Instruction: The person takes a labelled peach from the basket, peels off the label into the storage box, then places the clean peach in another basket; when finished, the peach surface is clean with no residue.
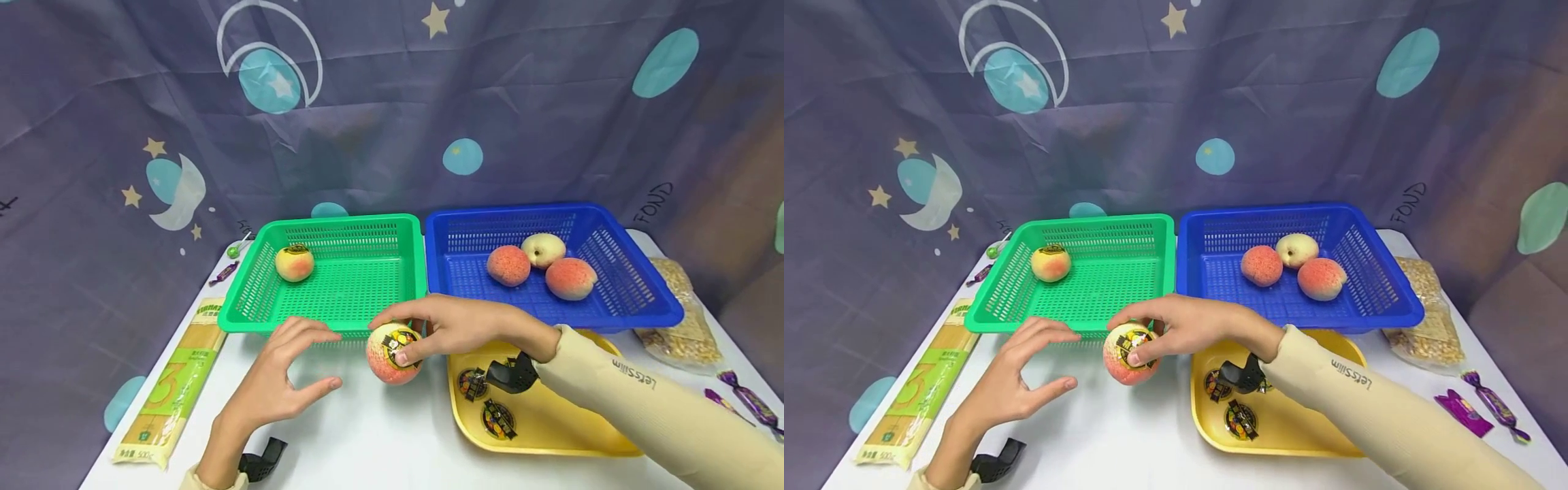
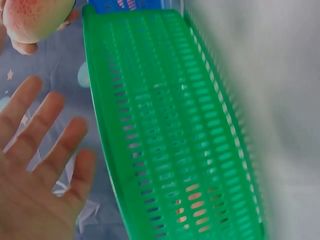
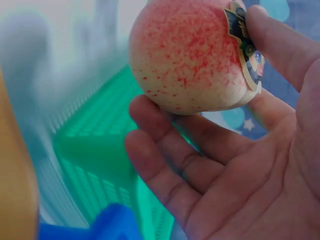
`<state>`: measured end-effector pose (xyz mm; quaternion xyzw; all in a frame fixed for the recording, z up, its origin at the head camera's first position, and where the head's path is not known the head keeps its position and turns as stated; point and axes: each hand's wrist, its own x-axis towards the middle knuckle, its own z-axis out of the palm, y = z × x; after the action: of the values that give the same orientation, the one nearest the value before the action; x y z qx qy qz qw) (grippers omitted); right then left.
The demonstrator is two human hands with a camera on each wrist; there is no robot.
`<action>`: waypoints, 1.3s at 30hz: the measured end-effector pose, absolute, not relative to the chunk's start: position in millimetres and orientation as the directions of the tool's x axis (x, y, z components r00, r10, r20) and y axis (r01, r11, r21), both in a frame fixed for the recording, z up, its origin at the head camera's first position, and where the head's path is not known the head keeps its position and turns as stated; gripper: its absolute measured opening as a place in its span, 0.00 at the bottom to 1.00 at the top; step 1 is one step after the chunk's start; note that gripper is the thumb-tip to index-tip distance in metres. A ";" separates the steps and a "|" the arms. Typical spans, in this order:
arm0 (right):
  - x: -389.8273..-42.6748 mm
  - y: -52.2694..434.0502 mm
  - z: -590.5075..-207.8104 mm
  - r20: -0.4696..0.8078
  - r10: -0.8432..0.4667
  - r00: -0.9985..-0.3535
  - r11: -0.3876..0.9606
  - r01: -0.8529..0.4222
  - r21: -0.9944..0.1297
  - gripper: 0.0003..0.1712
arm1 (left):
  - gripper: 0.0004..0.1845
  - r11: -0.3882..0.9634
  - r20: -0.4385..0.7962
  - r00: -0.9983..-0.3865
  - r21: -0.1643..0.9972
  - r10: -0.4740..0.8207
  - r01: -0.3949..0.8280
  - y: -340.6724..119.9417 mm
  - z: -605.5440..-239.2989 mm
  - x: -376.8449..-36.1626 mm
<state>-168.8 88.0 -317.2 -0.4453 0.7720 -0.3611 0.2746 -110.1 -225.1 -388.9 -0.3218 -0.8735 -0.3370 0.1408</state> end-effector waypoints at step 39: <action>-124.4 74.1 -379.5 0.017 -0.653 -0.757 0.668 -0.587 -0.457 0.37 | 0.42 0.503 -0.027 -0.860 0.820 0.510 0.272 -155.0 -444.4 -115.4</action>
<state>-124.4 74.1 -379.5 -0.3404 0.9103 -0.2235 0.0743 -115.4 -155.0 -444.4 -0.2283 -0.8566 -0.4431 -0.1338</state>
